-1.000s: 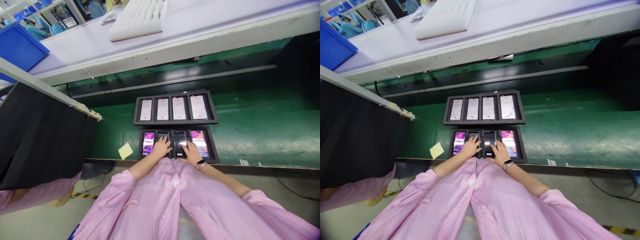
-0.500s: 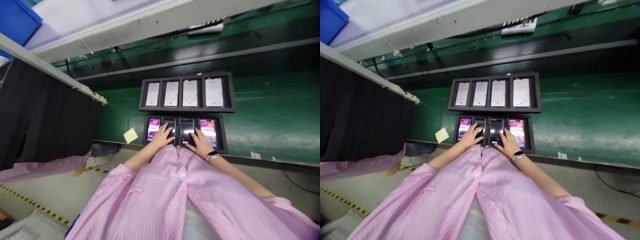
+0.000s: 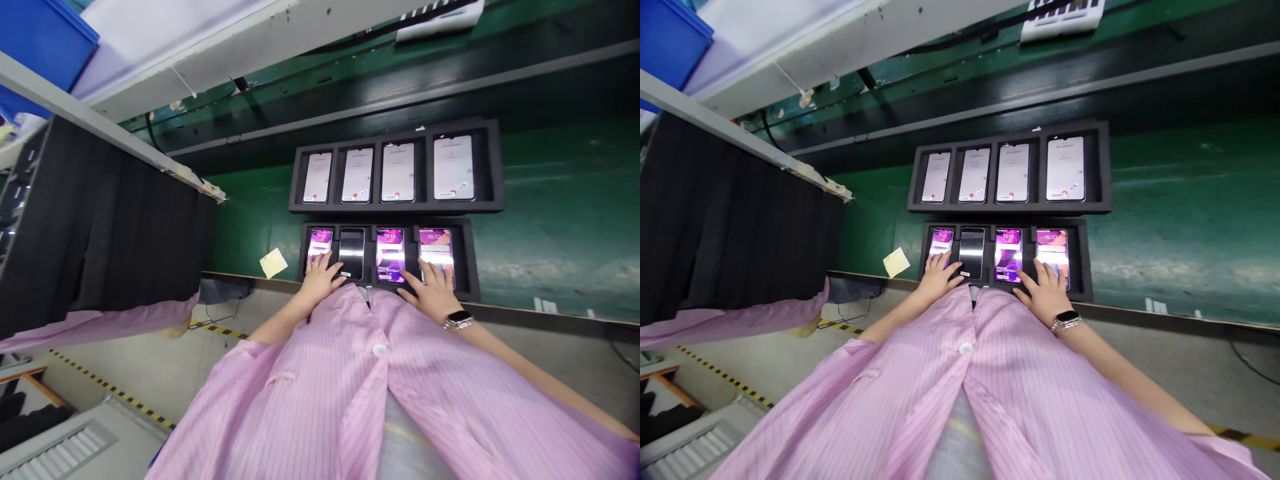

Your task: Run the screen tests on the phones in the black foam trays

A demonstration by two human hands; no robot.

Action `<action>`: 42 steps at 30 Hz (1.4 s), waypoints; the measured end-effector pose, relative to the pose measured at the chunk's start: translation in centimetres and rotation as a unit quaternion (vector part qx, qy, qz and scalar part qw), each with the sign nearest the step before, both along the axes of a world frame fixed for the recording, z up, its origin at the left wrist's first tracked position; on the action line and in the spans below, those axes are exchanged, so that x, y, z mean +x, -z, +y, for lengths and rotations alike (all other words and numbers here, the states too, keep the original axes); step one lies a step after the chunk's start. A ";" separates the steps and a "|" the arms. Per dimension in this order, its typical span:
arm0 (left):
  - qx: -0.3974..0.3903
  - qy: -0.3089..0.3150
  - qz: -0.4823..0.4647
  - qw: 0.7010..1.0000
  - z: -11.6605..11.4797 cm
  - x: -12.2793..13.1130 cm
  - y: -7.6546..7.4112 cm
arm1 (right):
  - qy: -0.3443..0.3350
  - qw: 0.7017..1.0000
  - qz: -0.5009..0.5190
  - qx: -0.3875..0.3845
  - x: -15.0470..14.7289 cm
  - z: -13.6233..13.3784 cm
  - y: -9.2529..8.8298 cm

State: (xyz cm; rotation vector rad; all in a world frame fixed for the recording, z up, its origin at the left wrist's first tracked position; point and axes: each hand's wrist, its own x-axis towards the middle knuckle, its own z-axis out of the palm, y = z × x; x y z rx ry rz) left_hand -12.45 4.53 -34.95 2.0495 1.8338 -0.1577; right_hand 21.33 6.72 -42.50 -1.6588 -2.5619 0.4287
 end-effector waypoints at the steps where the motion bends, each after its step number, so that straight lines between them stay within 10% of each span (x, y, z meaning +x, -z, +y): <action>1: -0.002 0.001 0.000 1.000 0.0 0.0 0.0 | -0.002 1.000 -0.005 -0.005 -0.1 0.0 0.1; 19: -0.033 -0.020 0.009 0.999 0.8 -0.1 0.9 | 0.041 0.997 -0.041 -0.056 -0.7 0.2 -0.6; 31: 0.063 -0.102 -0.006 0.993 7.6 -1.3 0.4 | 0.117 0.993 0.020 -0.007 -1.5 8.1 -2.1; 42: 0.004 -0.058 -0.003 0.998 6.3 0.8 0.9 | 0.085 0.996 0.022 -0.023 -2.3 6.3 -1.6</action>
